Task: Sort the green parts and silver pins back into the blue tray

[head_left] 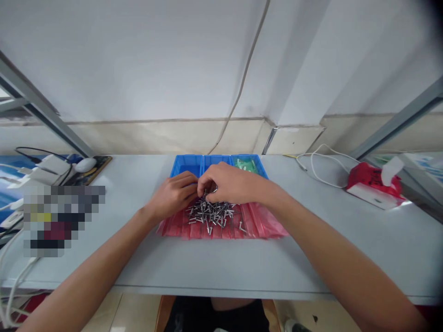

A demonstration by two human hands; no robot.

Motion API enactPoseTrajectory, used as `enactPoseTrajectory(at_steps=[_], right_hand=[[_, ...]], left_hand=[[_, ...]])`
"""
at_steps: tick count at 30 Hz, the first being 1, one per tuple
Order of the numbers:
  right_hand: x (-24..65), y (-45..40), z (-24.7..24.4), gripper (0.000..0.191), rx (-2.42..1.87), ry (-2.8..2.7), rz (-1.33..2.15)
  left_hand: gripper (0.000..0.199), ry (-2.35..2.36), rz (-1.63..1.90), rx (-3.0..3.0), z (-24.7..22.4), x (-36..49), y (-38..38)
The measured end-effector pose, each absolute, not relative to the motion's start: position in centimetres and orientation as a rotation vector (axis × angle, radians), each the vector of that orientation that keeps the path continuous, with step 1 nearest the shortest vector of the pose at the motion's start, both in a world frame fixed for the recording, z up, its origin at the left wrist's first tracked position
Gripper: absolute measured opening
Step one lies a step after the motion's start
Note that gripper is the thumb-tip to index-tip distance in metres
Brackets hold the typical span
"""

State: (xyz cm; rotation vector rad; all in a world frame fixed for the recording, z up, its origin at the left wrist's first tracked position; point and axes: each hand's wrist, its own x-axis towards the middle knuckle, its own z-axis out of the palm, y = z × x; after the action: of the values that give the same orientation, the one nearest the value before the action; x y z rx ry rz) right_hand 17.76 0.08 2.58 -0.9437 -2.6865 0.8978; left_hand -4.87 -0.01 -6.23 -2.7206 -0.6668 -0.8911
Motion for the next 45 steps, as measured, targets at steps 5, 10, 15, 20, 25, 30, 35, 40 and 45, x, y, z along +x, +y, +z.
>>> enactPoseTrajectory(at_steps=[5, 10, 15, 20, 25, 30, 35, 40, 45], right_hand=[[18.7, 0.6, 3.5, 0.025, -0.967, -2.815, 0.845], [19.8, 0.9, 4.6, 0.022, -1.088, -2.892, 0.839], [21.1, 0.7, 5.5, 0.018, -1.254, -3.024, 0.932], [21.4, 0.5, 6.0, 0.014, -1.374, -2.988, 0.957], [21.4, 0.4, 6.0, 0.014, -1.37, -2.994, 0.885], [21.7, 1.1, 5.4, 0.018, -1.326, -2.896, 0.684], [21.3, 3.1, 3.2, 0.035, -1.398, -2.769, 0.11], [19.3, 4.2, -0.1, 0.035, -1.375, -2.849, -0.121], [18.2, 3.9, -1.2, 0.026, -1.331, -2.967, -0.043]], left_hand=[[0.021, -0.564, -0.916, -2.699, -5.8, -4.5, -0.7], [0.025, -0.554, -0.924, -2.664, -5.5, -4.0, -1.2], [0.025, -0.585, -1.024, -2.61, -5.3, -4.1, -1.4], [0.019, -0.581, -0.999, -2.782, -5.5, -3.3, -2.1], [0.017, -0.545, -0.793, -2.929, -5.6, -2.1, -3.0], [0.015, -0.666, -0.666, -2.999, -5.2, -1.9, -3.3], [0.012, -0.701, -0.813, -2.94, -5.1, -2.2, -2.8], [0.03, -0.928, -0.902, -2.736, -6.1, -2.9, -1.5], [0.028, -0.984, -0.895, -2.772, -7.1, -3.5, -0.3]])
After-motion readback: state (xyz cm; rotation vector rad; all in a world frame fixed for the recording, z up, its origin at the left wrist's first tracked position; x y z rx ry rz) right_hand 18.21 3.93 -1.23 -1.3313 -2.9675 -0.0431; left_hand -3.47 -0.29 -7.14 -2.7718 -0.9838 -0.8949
